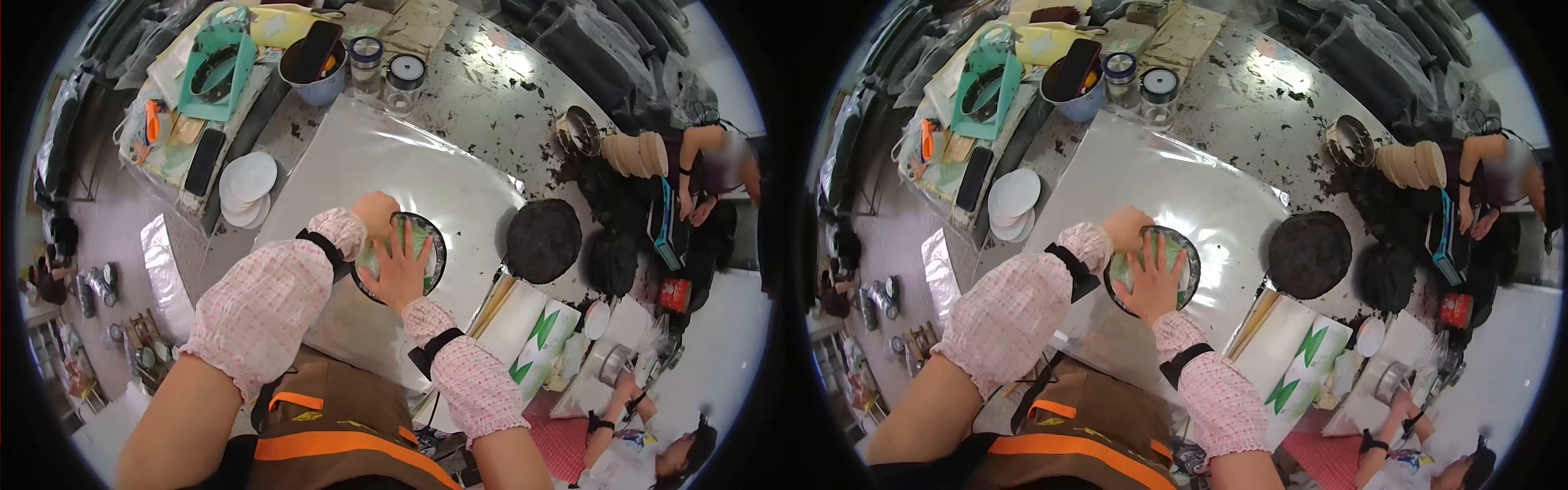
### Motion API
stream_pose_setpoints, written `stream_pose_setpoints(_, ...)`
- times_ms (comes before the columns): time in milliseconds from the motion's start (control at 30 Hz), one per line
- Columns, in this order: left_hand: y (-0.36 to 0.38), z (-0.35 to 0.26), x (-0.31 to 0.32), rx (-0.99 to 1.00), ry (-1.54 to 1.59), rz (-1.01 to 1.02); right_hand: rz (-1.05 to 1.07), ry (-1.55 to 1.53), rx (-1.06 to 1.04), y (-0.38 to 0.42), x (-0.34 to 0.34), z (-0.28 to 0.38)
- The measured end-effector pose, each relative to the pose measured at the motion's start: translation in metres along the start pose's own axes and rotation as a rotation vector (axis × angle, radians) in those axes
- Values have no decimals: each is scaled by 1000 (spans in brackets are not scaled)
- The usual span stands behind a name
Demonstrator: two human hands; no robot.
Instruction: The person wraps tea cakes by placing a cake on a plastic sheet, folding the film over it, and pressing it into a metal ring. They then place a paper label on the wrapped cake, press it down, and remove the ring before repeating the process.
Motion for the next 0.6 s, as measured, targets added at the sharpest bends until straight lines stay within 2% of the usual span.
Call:
stream_pose_setpoints(33,4,0,-6,-29,5,16,-17,-9,-8,-1,-1,2)
stream_pose_setpoints(133,47,-56,-16,-9,-180,-104,155,-10,39,14,16,-5)
stream_pose_setpoints(167,70,-87,-18,53,-209,-227,506,31,50,15,20,0)
stream_pose_setpoints(200,92,-119,-26,123,-250,-360,694,20,22,29,17,1)
stream_pose_setpoints(267,116,-151,-23,202,-271,-208,854,-38,18,79,7,-12)
stream_pose_setpoints(333,123,-156,-22,115,-295,-248,786,-87,82,98,-15,-28)
stream_pose_setpoints(400,135,-167,-10,183,-148,-275,498,-179,191,81,-48,-29)
stream_pose_setpoints(467,146,-177,-1,177,-130,-404,195,-327,237,55,-72,-3)
stream_pose_setpoints(500,156,-172,-3,171,-132,-470,120,-394,227,44,-74,19)
stream_pose_setpoints(533,167,-167,-4,163,-133,-537,96,-445,200,36,-68,47)
stream_pose_setpoints(600,209,-159,3,151,-102,-462,179,-487,49,29,-37,108)
Point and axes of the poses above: each hand's wrist, its own y-axis away from the middle knuckle, its own x-axis out of the palm, z = x × y, the point moved 10 cm from there along -y, towards the middle knuckle, and after that the axes turned 3 degrees about y, right-handed, at the moved point
